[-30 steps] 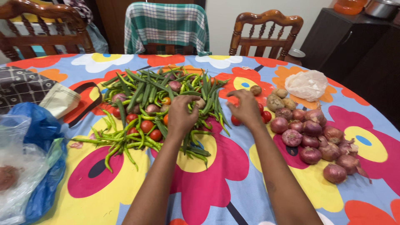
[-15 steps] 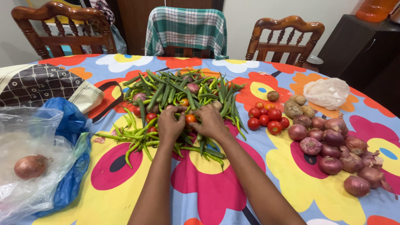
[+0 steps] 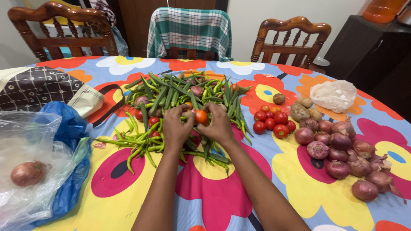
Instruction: The person sorts a mixed pile of vegetables on a table, separating onions, tomatoes, green beans, and potatoes into distinct groups by hand. The person repeatedly picks up items and places them into their respective piles, gradually organizing the mixed heap.
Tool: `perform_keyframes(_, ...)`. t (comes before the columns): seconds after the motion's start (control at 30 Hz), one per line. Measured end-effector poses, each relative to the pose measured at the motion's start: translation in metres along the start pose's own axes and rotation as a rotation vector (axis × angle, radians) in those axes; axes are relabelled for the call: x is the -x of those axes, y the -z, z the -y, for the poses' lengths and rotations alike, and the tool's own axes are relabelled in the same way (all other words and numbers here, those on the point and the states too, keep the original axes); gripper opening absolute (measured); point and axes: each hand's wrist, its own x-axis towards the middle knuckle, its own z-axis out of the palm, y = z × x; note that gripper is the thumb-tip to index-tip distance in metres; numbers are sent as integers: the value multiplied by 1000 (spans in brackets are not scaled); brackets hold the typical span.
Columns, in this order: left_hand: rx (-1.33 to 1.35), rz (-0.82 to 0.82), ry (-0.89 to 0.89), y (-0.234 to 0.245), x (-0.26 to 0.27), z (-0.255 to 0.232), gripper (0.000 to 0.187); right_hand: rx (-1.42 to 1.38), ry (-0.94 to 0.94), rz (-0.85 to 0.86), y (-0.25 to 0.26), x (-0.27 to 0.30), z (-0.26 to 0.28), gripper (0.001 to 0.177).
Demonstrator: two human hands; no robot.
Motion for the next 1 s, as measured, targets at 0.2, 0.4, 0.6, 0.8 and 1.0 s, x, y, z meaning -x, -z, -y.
perform_keyframes(0.2, 373, 193, 255, -37, 4, -27, 41, -132, -101, -23, 31, -1, -12, 47)
perform_keyframes(0.4, 700, 341, 233, -89, 20, -32, 48, -252, -100, 252, 90, 9, -54, 60)
perform_keyframes(0.6, 731, 469, 193, -148, 41, -59, 49, -21, -167, 327, 152, 33, -85, 57)
perform_keyframes(0.8, 422, 471, -23, -170, 61, -87, 48, 441, -199, 325, 178, 70, -89, 53)
perform_keyframes(1.0, 332, 492, -76, -162, 62, -93, 48, 621, -239, 418, 183, 75, -80, 65)
